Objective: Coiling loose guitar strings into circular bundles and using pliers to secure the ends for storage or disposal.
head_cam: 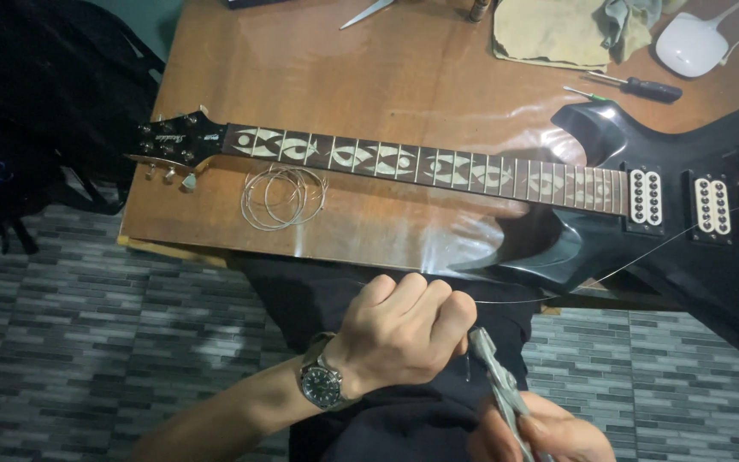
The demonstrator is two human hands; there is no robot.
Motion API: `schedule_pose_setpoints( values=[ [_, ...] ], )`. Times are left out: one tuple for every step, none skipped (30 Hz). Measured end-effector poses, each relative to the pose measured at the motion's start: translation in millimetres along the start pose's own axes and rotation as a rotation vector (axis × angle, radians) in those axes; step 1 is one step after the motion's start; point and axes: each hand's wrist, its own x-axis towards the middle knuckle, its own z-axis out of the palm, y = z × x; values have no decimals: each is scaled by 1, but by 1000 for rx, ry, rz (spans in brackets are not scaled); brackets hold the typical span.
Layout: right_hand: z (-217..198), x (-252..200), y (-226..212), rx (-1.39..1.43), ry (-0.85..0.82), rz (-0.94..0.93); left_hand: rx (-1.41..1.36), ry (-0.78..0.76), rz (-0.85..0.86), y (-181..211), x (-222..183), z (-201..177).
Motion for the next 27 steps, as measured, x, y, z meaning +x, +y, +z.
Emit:
schedule_pose_setpoints(
  values=[
    [5, 2, 2, 1, 0, 0, 0, -1, 0, 0, 0, 0],
    [10, 4, 4, 60, 11, -25, -17, -5, -17, 0, 0, 1],
    [16, 6, 7, 118, 23, -50, -35, -10, -35, 1, 0, 1],
    [16, 7, 7, 121, 25, -49, -36, -12, -37, 1, -1, 0],
    [16, 8, 7, 85, 45, -68, -72, -23, -38, 0, -1, -1],
    [16, 9, 6, 49, 64, -86, -108, -35, -39, -1, -1, -1],
    [17, 10, 7, 50, 65, -87, -109, -36, -39, -1, -2, -3],
    [18, 11, 7, -65, 133, -129, -262, -63, -95, -1, -3, -4],
    [18, 11, 7, -180, 200, -171, -416, -90, -151, -2, -3, -5],
    [19, 11, 5, -177, 200, -173, -418, -93, -150, -2, -3, -10],
    [20, 10, 5, -317, 297, -182, -577, -125, -222, -3, -3, -14],
    [21, 9, 4, -456, 394, -190, -736, -159, -294, -3, -3, -19],
    [24, 13, 2, -454, 395, -196, -739, -160, -289, -1, -6, -19],
    [28, 16, -1, -772, 399, -253, -841, -123, -351, 0, -8, -20],
    [31, 19, -3, -1090, 401, -306, -943, -86, -416, 3, -11, -22],
    [24, 15, 0, -1088, 404, -307, -945, -89, -414, 6, -12, -25],
    [16, 11, 3, -1322, 564, -290, -1017, -113, -498, 10, -13, -27],
    [8, 7, 7, -1553, 728, -263, -1088, -138, -582, 14, -15, -30],
    [-2, 8, 11, -1551, 730, -261, -1090, -140, -583, 18, -14, -31],
    [-13, 9, 15, -1894, 885, -437, -1117, -104, -618, 22, -14, -33],
    [-23, 10, 19, -2233, 1037, -624, -1144, -67, -654, 26, -13, -34],
    [-15, 12, 17, -2233, 1038, -619, -1147, -69, -657, 28, -15, -32],
    [-8, 16, 15, -2259, 1024, -657, -1151, -61, -666, 29, -17, -29],
    [0, 20, 13, -2286, 1010, -696, -1156, -52, -674, 31, -18, -27],
    [4, 15, 7, -2287, 1009, -699, -1155, -50, -672, 31, -17, -26],
    [8, 11, 1, -1959, 815, -501, -1147, -35, -709, 32, -15, -24],
    [12, 5, -4, -1620, 625, -309, -1140, -22, -752, 34, -15, -24]
  ],
)
